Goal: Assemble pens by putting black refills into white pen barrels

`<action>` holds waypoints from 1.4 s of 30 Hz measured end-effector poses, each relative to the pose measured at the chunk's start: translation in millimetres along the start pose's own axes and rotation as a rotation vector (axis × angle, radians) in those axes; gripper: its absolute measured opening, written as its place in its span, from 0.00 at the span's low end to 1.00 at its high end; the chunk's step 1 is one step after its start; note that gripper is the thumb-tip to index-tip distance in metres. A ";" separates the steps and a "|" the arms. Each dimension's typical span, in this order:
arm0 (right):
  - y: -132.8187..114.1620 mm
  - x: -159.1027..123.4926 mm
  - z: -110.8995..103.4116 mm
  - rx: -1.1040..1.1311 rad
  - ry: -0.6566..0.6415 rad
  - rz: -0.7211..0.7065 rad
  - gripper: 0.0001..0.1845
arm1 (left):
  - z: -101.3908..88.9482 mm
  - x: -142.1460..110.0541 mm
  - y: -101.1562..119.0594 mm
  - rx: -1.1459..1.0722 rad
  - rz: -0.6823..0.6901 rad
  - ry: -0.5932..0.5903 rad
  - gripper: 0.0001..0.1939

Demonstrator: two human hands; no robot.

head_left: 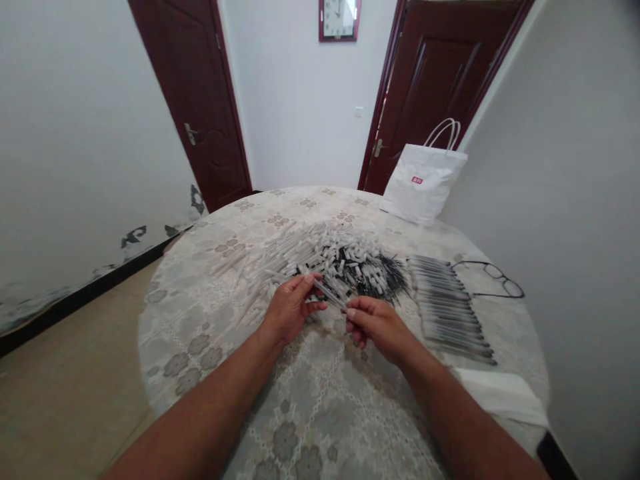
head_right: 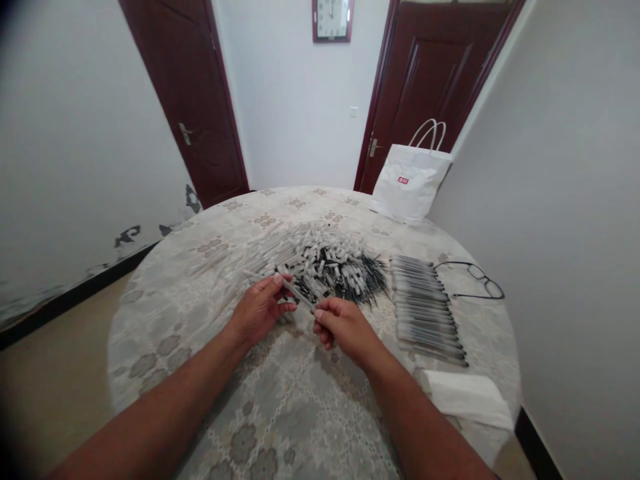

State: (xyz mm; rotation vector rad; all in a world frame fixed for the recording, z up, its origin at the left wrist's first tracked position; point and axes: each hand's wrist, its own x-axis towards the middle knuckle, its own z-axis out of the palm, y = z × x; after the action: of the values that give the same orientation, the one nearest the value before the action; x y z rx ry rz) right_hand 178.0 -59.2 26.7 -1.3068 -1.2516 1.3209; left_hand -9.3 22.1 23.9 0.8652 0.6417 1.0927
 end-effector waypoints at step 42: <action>21.2 -11.4 -184.1 -1.417 0.878 0.349 0.15 | -36.4 4.2 15.6 1.770 0.368 -0.389 0.19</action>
State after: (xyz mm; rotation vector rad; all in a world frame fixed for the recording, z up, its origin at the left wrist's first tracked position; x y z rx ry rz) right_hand 363.4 -58.9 17.6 -2.7117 -1.2439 -0.3051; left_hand -44.6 39.3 18.0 2.6971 1.0891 0.3665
